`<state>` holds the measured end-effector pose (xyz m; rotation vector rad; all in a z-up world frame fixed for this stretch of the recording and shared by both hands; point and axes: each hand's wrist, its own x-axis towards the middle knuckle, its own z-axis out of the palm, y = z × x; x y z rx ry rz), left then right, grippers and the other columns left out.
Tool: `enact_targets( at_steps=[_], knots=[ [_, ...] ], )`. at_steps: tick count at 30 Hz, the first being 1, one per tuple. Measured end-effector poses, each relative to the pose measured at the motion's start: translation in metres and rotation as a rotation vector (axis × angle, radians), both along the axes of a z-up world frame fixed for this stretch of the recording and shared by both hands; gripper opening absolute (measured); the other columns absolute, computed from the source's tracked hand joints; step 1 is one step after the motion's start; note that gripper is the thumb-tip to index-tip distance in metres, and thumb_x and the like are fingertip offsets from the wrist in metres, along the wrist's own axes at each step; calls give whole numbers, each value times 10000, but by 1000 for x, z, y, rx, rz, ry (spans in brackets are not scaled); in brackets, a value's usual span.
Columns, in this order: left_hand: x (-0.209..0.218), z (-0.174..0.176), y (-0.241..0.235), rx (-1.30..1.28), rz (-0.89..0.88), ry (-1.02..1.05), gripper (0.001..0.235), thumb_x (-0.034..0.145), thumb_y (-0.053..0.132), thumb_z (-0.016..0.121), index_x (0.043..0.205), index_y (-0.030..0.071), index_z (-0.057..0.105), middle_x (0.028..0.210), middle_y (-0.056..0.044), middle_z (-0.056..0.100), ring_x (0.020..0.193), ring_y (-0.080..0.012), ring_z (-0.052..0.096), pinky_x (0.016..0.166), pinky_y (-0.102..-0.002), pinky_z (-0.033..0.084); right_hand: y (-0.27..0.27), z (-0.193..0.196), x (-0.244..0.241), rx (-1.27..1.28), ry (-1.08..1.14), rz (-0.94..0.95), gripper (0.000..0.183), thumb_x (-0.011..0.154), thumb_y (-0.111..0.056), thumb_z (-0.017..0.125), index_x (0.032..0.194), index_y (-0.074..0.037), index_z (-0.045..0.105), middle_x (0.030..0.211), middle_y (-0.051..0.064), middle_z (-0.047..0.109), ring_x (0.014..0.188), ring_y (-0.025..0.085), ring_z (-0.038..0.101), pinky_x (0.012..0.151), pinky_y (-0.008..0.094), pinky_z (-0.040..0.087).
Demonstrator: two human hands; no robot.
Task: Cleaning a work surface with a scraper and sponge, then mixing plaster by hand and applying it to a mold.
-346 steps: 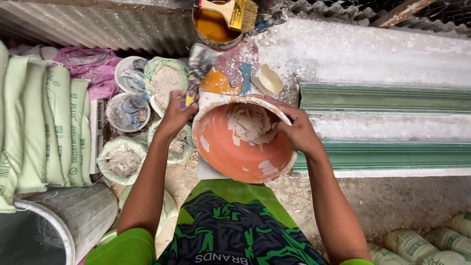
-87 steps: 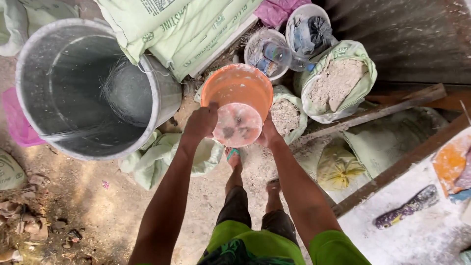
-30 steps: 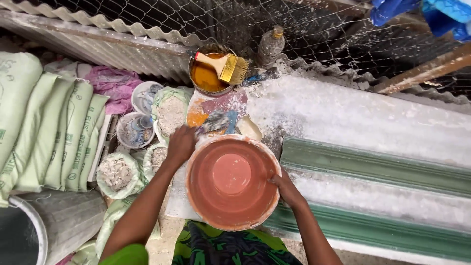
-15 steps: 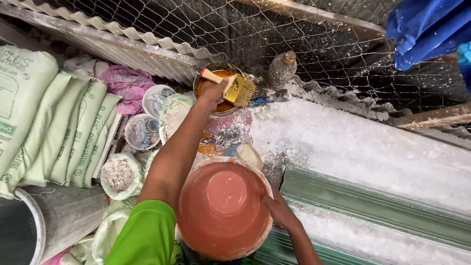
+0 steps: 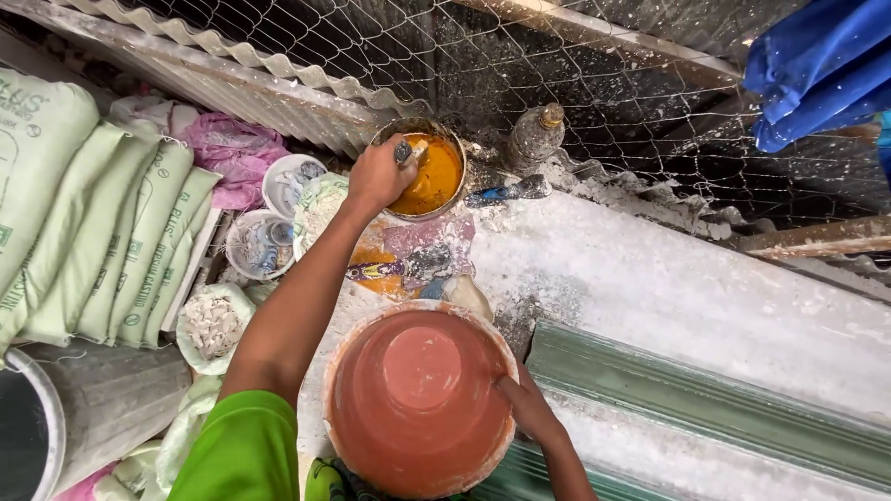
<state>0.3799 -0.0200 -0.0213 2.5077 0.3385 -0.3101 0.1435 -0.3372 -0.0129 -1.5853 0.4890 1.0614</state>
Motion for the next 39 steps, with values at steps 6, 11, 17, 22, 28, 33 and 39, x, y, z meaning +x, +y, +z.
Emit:
enact_targets(
  at_steps=[6,11,17,22,28,33,39],
  knots=[
    [-42,14,-4,-85,-140,-864,360,1111,286,410,1375,103,572,908,-70,717,693,-157,638,587,-291,568,0,-13,-9,11,-79,-29,796,821,-310,490,1607,-304,366,1537,34,550,1343,260,587,1018,416,493],
    [-74,9,-7,-333,238,-469,380,957,175,654,1326,93,688,848,-167,719,666,-217,595,514,-358,459,24,60,-13,-14,-124,63,797,861,-394,504,1610,-169,349,1556,174,452,1374,372,514,1074,516,449],
    [-174,39,25,-1220,602,-680,555,1016,197,690,1520,103,475,1470,-254,551,1223,-379,655,931,-482,675,30,64,-53,-51,-123,139,981,826,-462,563,1636,-12,240,1606,328,347,1301,499,519,926,630,484],
    [-297,46,58,-1709,285,-694,487,1110,231,567,1566,210,394,1608,-189,419,1430,-432,505,1112,-705,507,62,91,-89,-37,-300,101,797,924,-262,504,1659,-138,224,1667,187,283,1491,382,326,1203,592,265],
    [-396,44,32,-821,-66,10,468,893,345,768,1233,26,733,1230,-258,723,1182,-393,679,986,-541,568,115,98,-130,-92,-647,147,827,920,-124,432,1667,-143,79,1624,350,231,1503,544,181,1214,652,186],
    [-346,-127,7,240,-415,-338,256,863,260,539,675,212,706,611,9,680,666,-251,740,568,-405,543,131,58,-175,-255,-761,295,889,855,-114,454,1668,-249,118,1718,197,18,1471,573,207,1128,802,161],
    [-337,-166,23,-967,-34,-355,310,831,437,537,831,184,716,804,-19,692,815,-274,719,799,-407,480,137,29,-205,-293,-849,257,907,827,6,463,1651,-212,152,1725,191,-4,1411,611,306,1051,808,316]
  ],
)
